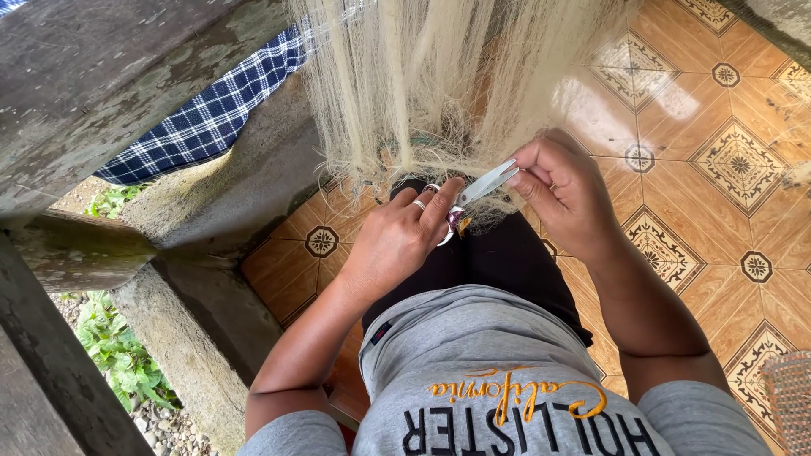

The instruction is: Repairing a fine-mesh fishing net using a wooden shuttle and manual knotting techniques.

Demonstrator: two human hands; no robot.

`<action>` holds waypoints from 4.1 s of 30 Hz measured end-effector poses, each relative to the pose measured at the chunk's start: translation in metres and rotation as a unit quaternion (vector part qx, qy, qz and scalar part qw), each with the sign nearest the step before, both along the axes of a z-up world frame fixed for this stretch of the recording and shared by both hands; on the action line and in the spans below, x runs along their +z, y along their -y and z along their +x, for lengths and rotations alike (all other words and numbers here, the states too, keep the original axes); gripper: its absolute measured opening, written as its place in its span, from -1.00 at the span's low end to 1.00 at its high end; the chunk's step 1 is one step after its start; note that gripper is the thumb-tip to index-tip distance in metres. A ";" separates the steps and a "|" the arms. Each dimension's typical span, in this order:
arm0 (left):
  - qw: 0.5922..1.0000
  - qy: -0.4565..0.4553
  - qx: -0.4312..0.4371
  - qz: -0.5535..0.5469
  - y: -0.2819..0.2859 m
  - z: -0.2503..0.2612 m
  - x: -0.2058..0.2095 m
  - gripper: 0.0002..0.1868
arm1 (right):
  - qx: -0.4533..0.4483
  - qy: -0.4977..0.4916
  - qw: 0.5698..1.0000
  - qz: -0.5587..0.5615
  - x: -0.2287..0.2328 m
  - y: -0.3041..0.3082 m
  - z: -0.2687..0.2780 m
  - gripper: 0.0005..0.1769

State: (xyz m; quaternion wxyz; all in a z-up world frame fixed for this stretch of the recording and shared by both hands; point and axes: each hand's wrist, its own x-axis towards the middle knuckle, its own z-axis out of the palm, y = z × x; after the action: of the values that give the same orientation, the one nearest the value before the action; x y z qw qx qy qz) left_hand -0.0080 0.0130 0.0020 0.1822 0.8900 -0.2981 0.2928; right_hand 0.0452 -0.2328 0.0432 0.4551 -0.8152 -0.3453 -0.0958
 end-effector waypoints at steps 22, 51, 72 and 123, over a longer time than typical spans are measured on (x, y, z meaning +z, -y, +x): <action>0.935 -0.169 -0.186 -0.250 -0.008 -0.020 -0.016 -0.60 | 0.012 -0.032 0.999 0.027 0.005 0.001 0.004 -0.87; 0.942 -0.280 0.029 -0.183 0.078 0.023 -0.171 -0.58 | 0.010 -0.011 0.992 0.124 -0.044 0.027 0.019 -0.85; 0.840 -0.164 -0.143 -0.496 0.056 -0.017 -0.140 -0.72 | 0.031 0.015 0.940 0.341 -0.054 0.033 0.001 -0.59; 0.764 -0.585 -0.273 0.001 -0.002 0.022 -0.065 -0.67 | -0.004 -0.104 0.961 0.256 -0.061 0.015 0.030 -0.61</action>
State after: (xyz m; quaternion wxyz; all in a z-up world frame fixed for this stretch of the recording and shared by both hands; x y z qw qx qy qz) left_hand 0.0140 0.0153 -0.0625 0.3923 0.7697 -0.3647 -0.3473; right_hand 0.0749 -0.2479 -0.0177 0.6819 -0.6780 -0.2566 -0.0973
